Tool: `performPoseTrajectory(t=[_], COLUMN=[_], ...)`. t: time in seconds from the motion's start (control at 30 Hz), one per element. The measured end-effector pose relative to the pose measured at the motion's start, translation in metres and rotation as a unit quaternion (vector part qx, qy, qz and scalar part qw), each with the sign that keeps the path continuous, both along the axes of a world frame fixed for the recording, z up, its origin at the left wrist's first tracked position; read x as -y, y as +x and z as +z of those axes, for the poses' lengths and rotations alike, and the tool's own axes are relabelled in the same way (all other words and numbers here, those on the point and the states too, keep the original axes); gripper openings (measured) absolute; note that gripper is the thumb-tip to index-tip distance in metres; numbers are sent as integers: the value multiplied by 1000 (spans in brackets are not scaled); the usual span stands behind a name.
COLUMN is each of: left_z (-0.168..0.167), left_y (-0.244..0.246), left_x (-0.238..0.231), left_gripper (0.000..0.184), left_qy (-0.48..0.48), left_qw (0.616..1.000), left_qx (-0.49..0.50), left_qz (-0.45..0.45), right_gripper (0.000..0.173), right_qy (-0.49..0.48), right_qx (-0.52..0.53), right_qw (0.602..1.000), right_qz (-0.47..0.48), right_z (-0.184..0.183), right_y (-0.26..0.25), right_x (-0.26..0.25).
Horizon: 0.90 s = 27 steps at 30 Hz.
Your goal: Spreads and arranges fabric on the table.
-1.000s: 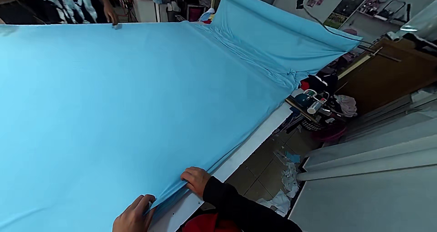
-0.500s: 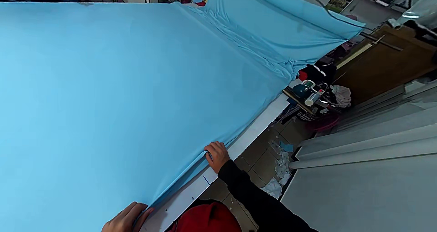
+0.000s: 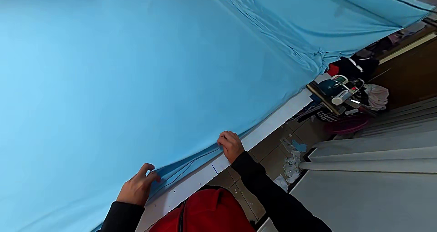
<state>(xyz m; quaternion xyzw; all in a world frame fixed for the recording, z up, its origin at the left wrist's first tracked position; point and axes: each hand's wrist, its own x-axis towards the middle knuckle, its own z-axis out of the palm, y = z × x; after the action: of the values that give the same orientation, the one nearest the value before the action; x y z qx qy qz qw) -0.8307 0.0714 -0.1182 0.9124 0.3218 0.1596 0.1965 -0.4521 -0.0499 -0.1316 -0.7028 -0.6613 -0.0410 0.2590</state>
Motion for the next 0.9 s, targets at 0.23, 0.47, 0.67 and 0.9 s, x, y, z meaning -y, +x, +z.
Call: performPoseTrajectory(t=[0.23, 0.47, 0.67, 0.9], left_z=[-13, -10, -9, 2], left_y=[-4, -6, -7, -16], left_x=[0, -14, -22, -25], left_gripper=[32, 24, 19, 23], left_qy=[-114, -161, -185, -240], left_qw=[989, 983, 980, 969], left_qx=[-97, -87, -72, -19], left_qz=[-6, -17, -31, -48], right_gripper=[15, 8, 5, 4], right_qy=[-95, -86, -95, -146], right_qx=[-1, 21, -2, -29], right_qw=[995, 992, 991, 981], right_qz=[44, 88, 96, 124], right_z=[-4, -6, 1, 14], right_y=[-4, 9, 11, 26], right_x=[5, 4, 1, 5])
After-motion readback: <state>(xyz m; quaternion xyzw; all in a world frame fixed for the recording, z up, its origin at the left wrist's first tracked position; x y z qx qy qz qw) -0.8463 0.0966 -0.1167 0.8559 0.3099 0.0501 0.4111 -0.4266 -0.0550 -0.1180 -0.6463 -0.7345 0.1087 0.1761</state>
